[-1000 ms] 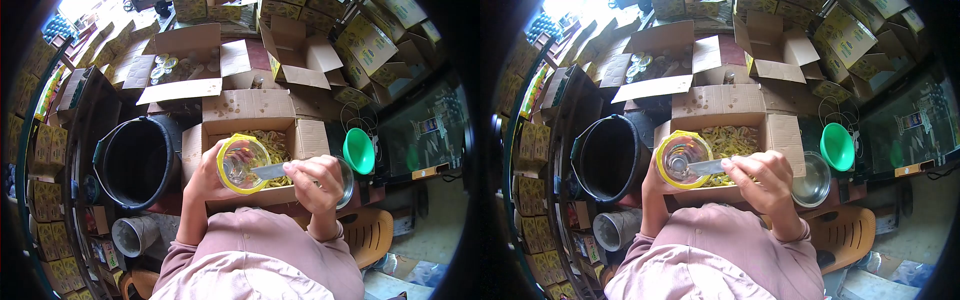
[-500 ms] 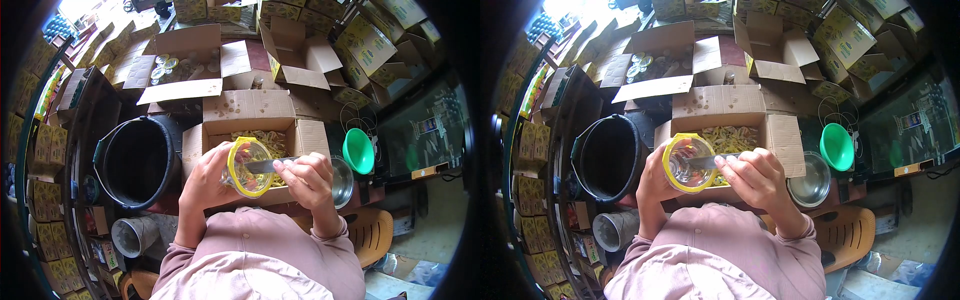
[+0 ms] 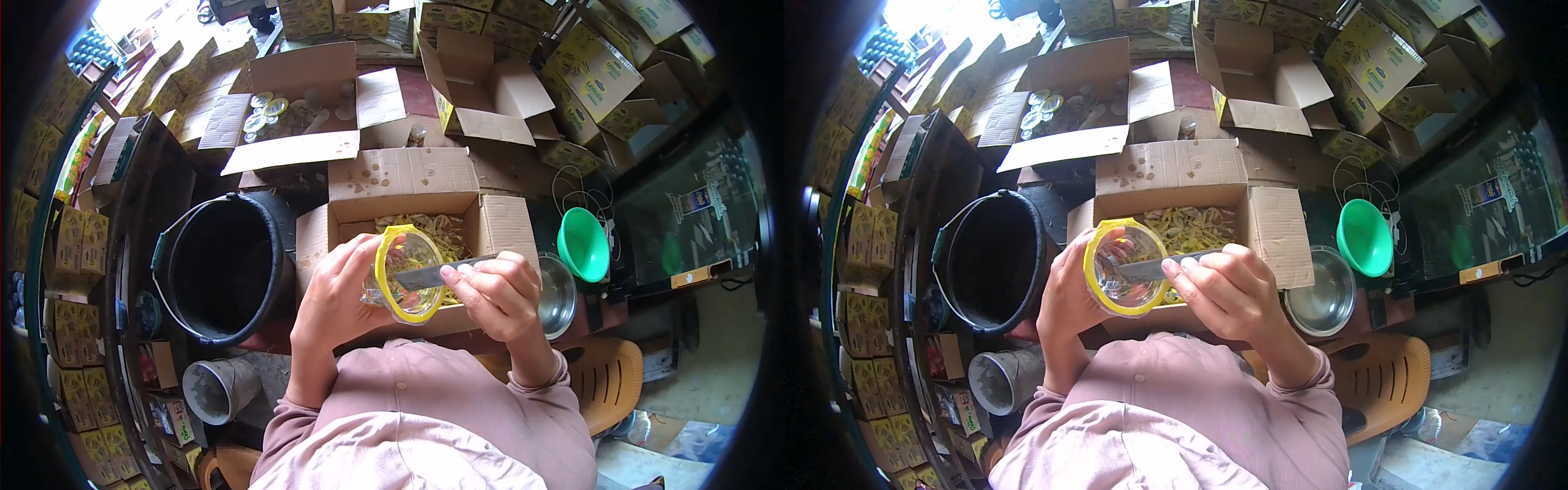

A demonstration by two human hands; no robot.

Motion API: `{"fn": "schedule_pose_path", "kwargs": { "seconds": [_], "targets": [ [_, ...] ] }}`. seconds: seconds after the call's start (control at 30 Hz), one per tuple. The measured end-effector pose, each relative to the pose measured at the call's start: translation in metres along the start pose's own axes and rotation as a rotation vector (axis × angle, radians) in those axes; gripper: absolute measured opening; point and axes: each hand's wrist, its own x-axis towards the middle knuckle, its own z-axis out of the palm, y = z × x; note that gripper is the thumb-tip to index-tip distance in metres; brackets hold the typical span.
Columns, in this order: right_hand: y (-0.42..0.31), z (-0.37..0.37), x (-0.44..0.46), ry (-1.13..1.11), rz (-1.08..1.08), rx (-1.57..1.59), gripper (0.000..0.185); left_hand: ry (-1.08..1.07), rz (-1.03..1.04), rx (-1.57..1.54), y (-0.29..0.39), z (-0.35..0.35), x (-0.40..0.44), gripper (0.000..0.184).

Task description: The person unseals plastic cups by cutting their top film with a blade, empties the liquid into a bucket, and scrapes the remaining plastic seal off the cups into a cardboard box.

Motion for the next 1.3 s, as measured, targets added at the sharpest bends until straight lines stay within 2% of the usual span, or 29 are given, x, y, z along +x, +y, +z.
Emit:
{"fn": "schedule_pose_path", "kwargs": {
  "seconds": [0.23,0.43,0.53,0.63,0.67,0.7,0.77,0.8,0.93,1.07,1.3],
  "targets": [
    [0.003,0.005,-0.001,-0.016,-0.028,0.000,0.023,-0.037,0.053,-0.028,-0.001,0.003,0.000,0.067],
    [0.011,0.018,-0.002,0.105,-0.023,0.059,0.020,-0.066,0.055,-0.075,-0.001,0.008,0.001,0.069],
    [0.022,0.036,-0.011,0.234,0.134,0.142,0.022,-0.089,0.011,-0.154,0.001,0.005,0.004,0.069],
    [0.031,0.064,-0.035,0.356,0.648,0.314,0.036,-0.079,-0.014,-0.314,-0.004,0.005,0.004,0.070],
    [0.035,0.078,-0.050,0.300,0.852,0.411,0.041,-0.073,0.020,-0.283,-0.005,0.005,0.005,0.071],
    [0.036,0.076,-0.051,-0.055,0.957,0.323,0.036,-0.076,0.007,-0.301,-0.007,0.005,0.004,0.071],
    [0.045,0.092,-0.094,-0.518,0.688,0.038,0.032,-0.084,-0.021,-0.336,-0.013,0.007,0.002,0.073],
    [0.041,0.095,-0.095,-0.459,0.791,0.188,0.029,-0.090,-0.031,-0.372,-0.016,0.007,0.000,0.073],
    [0.034,0.081,-0.086,-0.270,0.998,0.454,0.026,-0.072,-0.084,-0.566,-0.026,0.013,-0.002,0.074],
    [0.025,0.068,-0.069,-0.087,1.033,0.503,0.020,-0.032,-0.130,-0.685,-0.035,0.025,-0.003,0.071],
    [0.006,0.042,-0.035,0.175,0.887,0.593,0.018,0.076,-0.155,-0.663,-0.033,0.031,-0.002,0.069]
  ]
}}
